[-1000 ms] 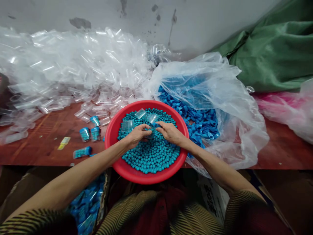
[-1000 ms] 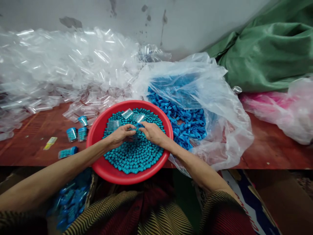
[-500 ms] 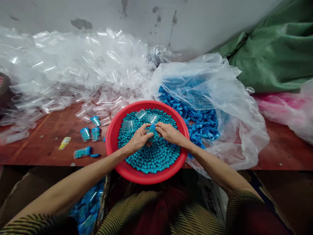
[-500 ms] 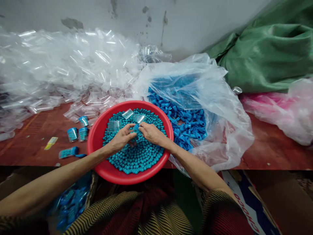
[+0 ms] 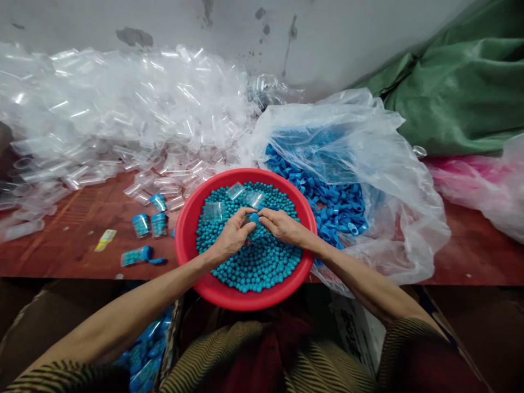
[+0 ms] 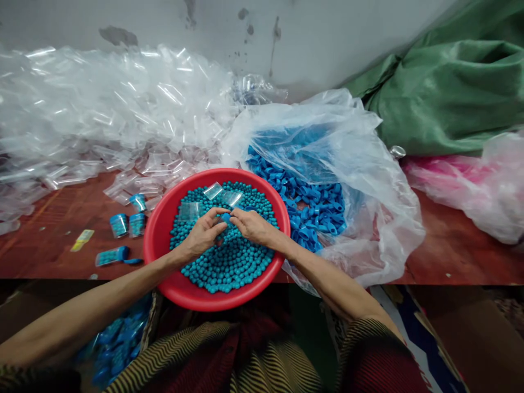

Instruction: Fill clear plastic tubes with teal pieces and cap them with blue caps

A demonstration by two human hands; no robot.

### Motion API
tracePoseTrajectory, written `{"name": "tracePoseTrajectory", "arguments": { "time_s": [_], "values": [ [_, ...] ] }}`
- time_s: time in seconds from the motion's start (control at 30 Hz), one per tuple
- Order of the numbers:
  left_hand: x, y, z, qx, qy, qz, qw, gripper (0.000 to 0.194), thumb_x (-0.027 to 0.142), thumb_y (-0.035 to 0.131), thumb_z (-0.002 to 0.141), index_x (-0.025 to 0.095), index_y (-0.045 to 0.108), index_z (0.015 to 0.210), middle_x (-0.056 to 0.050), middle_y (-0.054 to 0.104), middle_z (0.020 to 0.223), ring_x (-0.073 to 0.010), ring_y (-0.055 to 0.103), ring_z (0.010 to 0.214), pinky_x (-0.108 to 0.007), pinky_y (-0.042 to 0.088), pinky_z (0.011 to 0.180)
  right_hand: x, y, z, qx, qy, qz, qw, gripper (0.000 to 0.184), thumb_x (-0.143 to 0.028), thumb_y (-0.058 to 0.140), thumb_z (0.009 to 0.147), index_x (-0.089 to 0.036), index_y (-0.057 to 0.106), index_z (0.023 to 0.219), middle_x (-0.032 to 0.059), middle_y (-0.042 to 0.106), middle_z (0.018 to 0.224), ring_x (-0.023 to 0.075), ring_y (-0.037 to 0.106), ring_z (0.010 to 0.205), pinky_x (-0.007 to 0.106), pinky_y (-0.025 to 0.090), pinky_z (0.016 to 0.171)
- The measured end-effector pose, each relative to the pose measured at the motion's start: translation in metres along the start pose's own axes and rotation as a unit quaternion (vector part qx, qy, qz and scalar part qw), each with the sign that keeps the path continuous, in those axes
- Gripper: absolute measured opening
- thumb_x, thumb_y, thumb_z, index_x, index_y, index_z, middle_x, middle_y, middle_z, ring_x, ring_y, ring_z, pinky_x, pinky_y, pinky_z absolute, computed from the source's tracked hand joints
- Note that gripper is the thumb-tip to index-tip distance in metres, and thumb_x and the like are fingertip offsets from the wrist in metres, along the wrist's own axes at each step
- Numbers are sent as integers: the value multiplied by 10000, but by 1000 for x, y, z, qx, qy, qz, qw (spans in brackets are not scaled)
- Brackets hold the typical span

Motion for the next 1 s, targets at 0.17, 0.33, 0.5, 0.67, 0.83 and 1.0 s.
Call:
{"name": "tracePoseTrajectory", "arguments": {
  "time_s": [0.17,0.33,0.5,0.67,0.83,1.0],
  "values": [
    [-9,-2,2,47,48,73,995,233,229,557,765,210,532,995,79,362,557,-46,330,433,-180,279,416,-2,9,3,1,12,-67,998,250,-262,349,942,-122,542,1017,49,602,777,151,544,691,254,363,648],
    [-1,-5,2,35,21,21,999,309,301,531,779,222,448,1066,88,410,585,-59,423,406,-183,320,390,6,1,8,13,28,232,972,200,-268,438,881,-153,547,1004,-47,507,625,94,489,530,223,415,552],
    [7,-9,-1,13,-20,-15,1000,376,357,558,763,232,396,1079,71,499,670,-73,515,427,-173,328,364,6,-9,4,13,123,445,887,286,-169,537,766,-139,500,1048,-43,566,643,90,567,550,225,510,550],
    [6,-6,-2,-14,2,23,1000,304,286,553,766,215,422,1031,64,510,685,-44,432,425,-170,349,385,4,-8,8,66,127,377,915,546,-201,565,781,-149,342,1277,-28,588,728,127,618,591,250,519,530],
    [5,-3,-4,1,44,36,998,472,256,502,805,236,361,1255,65,425,661,-52,371,429,-190,350,410,-6,-7,7,97,18,117,988,298,-225,456,876,-143,509,1158,83,647,960,195,626,899,345,479,825],
    [2,-3,-5,20,62,37,997,482,244,506,805,219,410,1277,54,404,650,-69,359,496,-204,332,489,-22,6,-1,23,-31,-36,999,662,-383,547,832,-49,308,1351,242,489,1260,308,528,1122,415,454,863]
  ]
}}
Point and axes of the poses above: each hand's wrist, its own z-axis towards the middle knuckle, its own y-axis out of the palm, x = y × z, the point moved 2 cm from there along z, towards the middle knuckle
